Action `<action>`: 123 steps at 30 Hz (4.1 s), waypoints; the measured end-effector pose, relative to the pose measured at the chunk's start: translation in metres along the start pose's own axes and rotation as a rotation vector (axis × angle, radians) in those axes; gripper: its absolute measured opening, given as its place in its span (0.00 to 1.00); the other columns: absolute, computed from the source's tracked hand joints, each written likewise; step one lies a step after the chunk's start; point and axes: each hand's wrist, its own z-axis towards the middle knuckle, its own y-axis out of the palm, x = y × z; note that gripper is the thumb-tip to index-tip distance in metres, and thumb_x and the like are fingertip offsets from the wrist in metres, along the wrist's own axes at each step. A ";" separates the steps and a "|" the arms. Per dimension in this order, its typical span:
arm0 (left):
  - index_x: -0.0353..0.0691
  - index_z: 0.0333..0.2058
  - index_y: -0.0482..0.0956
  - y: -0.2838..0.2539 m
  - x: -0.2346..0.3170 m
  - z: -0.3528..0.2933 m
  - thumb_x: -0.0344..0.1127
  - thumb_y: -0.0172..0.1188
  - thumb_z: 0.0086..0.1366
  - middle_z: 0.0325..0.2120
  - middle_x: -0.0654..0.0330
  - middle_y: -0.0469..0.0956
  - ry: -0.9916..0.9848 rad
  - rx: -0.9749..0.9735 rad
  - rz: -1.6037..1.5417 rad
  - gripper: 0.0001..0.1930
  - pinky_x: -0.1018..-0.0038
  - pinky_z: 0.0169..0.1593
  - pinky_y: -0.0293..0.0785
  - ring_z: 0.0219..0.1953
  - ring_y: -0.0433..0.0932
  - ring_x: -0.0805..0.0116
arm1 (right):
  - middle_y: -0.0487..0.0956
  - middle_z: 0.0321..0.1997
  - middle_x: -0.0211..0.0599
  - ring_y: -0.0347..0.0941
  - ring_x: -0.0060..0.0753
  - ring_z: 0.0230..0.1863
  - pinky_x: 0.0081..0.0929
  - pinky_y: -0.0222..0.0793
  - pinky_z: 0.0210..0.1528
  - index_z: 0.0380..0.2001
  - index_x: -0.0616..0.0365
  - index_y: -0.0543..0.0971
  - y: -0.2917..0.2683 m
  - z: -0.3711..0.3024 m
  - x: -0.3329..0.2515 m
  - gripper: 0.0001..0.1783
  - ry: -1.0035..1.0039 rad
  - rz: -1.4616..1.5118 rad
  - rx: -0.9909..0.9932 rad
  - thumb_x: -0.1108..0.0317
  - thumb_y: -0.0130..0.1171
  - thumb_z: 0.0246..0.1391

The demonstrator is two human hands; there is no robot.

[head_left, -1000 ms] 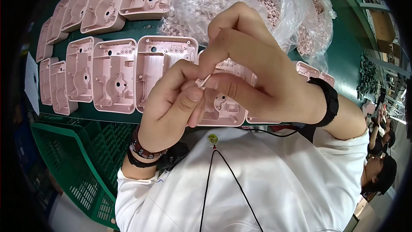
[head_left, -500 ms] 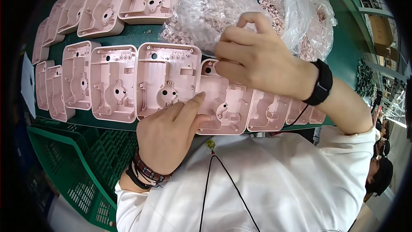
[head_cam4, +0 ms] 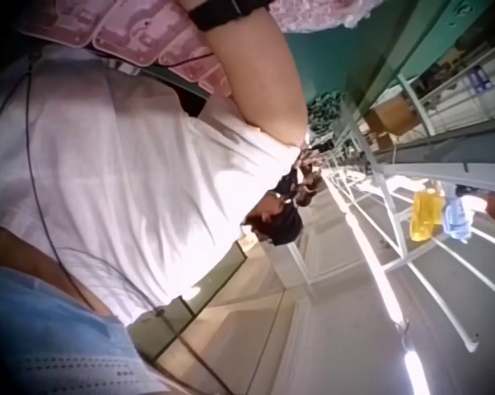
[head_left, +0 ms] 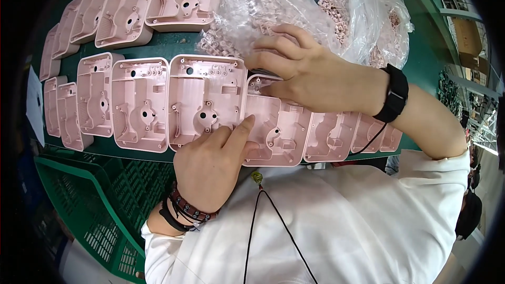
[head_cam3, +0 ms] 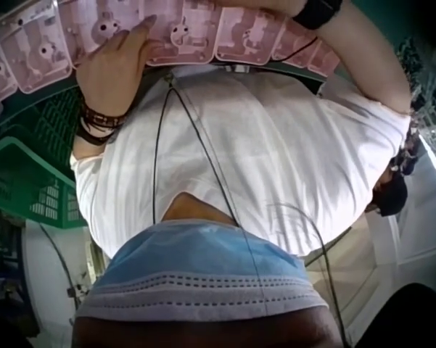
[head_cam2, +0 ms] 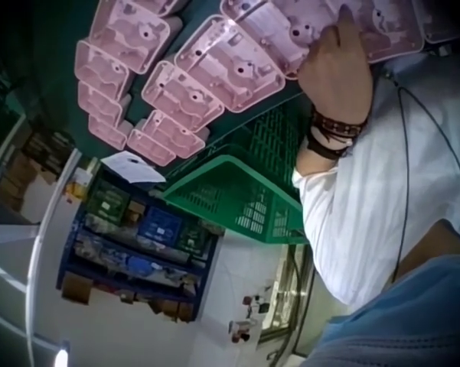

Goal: The person picks up pink plastic housings from a green basket, arranges them on a workbench, and presses small pink components from a bag into the housings by hand.

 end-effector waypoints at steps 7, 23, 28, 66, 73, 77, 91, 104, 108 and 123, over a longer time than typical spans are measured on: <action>0.44 0.40 0.75 0.001 0.007 0.015 0.35 0.59 0.51 0.20 0.62 0.71 -0.010 0.017 0.007 0.15 0.72 0.20 0.67 0.18 0.72 0.65 | 0.72 0.42 0.42 0.68 0.38 0.41 0.32 0.62 0.44 0.30 0.61 0.78 -0.105 -0.054 -0.035 0.11 0.513 0.260 0.221 0.76 0.49 0.39; 0.30 0.43 0.71 0.013 0.144 0.085 0.32 0.58 0.54 0.26 0.50 0.76 0.098 -0.243 0.088 0.18 0.65 0.28 0.71 0.24 0.76 0.54 | 0.64 0.46 0.47 0.65 0.46 0.43 0.32 0.64 0.47 0.56 0.63 0.61 -0.031 -0.360 -0.113 0.25 1.740 0.053 0.792 0.66 0.48 0.56; 0.27 0.47 0.66 0.046 0.213 0.107 0.34 0.58 0.54 0.27 0.49 0.77 0.049 -0.461 -0.406 0.24 0.66 0.30 0.72 0.27 0.76 0.53 | 0.65 0.43 0.50 0.67 0.49 0.41 0.30 0.65 0.45 0.55 0.67 0.61 -0.071 -0.443 -0.101 0.28 1.900 -0.164 0.456 0.60 0.49 0.55; 0.36 0.37 0.78 -0.241 -0.265 -0.048 0.38 0.51 0.57 0.38 0.45 0.75 -1.018 -0.181 0.773 0.14 0.61 0.45 0.70 0.44 0.73 0.48 | 0.71 0.26 0.36 0.69 0.37 0.25 0.31 0.64 0.29 0.50 0.52 0.69 -0.023 -0.081 -0.139 0.25 0.572 0.559 0.320 0.72 0.57 0.45; 0.37 0.40 0.76 -0.241 -0.361 -0.045 0.39 0.53 0.56 0.40 0.46 0.75 -0.920 -0.259 0.569 0.15 0.61 0.47 0.70 0.45 0.73 0.49 | 0.68 0.33 0.37 0.69 0.42 0.32 0.35 0.66 0.33 0.56 0.47 0.63 -0.002 0.003 -0.116 0.27 0.672 0.509 0.279 0.63 0.52 0.51; 0.37 0.42 0.74 -0.255 -0.396 -0.094 0.39 0.53 0.56 0.39 0.47 0.76 -1.064 -0.153 0.726 0.17 0.63 0.47 0.70 0.45 0.73 0.50 | 0.68 0.35 0.39 0.69 0.43 0.36 0.35 0.65 0.34 0.55 0.50 0.64 0.007 0.018 -0.123 0.26 0.653 0.399 0.277 0.61 0.51 0.52; 0.36 0.36 0.78 -0.227 -0.296 -0.076 0.39 0.56 0.53 0.36 0.46 0.76 -0.817 -0.167 0.570 0.15 0.65 0.45 0.71 0.42 0.74 0.50 | 0.68 0.34 0.45 0.67 0.48 0.36 0.37 0.64 0.38 0.52 0.59 0.64 -0.003 -0.036 -0.156 0.24 0.784 0.413 0.384 0.63 0.50 0.53; 0.30 0.31 0.76 -0.104 -0.064 0.026 0.38 0.53 0.59 0.23 0.47 0.76 -0.328 -0.255 0.322 0.13 0.69 0.32 0.69 0.27 0.75 0.54 | 0.67 0.53 0.51 0.65 0.50 0.51 0.33 0.61 0.52 0.58 0.59 0.59 -0.012 -0.260 -0.172 0.26 1.383 0.130 0.501 0.65 0.47 0.57; 0.30 0.36 0.74 -0.077 0.006 0.031 0.38 0.54 0.59 0.23 0.49 0.76 -0.341 -0.192 0.293 0.14 0.69 0.30 0.69 0.25 0.75 0.53 | 0.71 0.46 0.45 0.68 0.45 0.46 0.29 0.64 0.47 0.57 0.58 0.60 -0.005 -0.301 -0.157 0.25 1.456 -0.113 0.682 0.67 0.47 0.56; 0.43 0.40 0.73 -0.010 0.095 0.025 0.45 0.66 0.44 0.16 0.63 0.73 0.066 -0.098 0.243 0.24 0.75 0.21 0.67 0.19 0.74 0.67 | 0.61 0.60 0.45 0.60 0.38 0.58 0.29 0.55 0.58 0.57 0.61 0.60 -0.006 -0.296 -0.121 0.23 1.574 0.330 0.894 0.66 0.44 0.59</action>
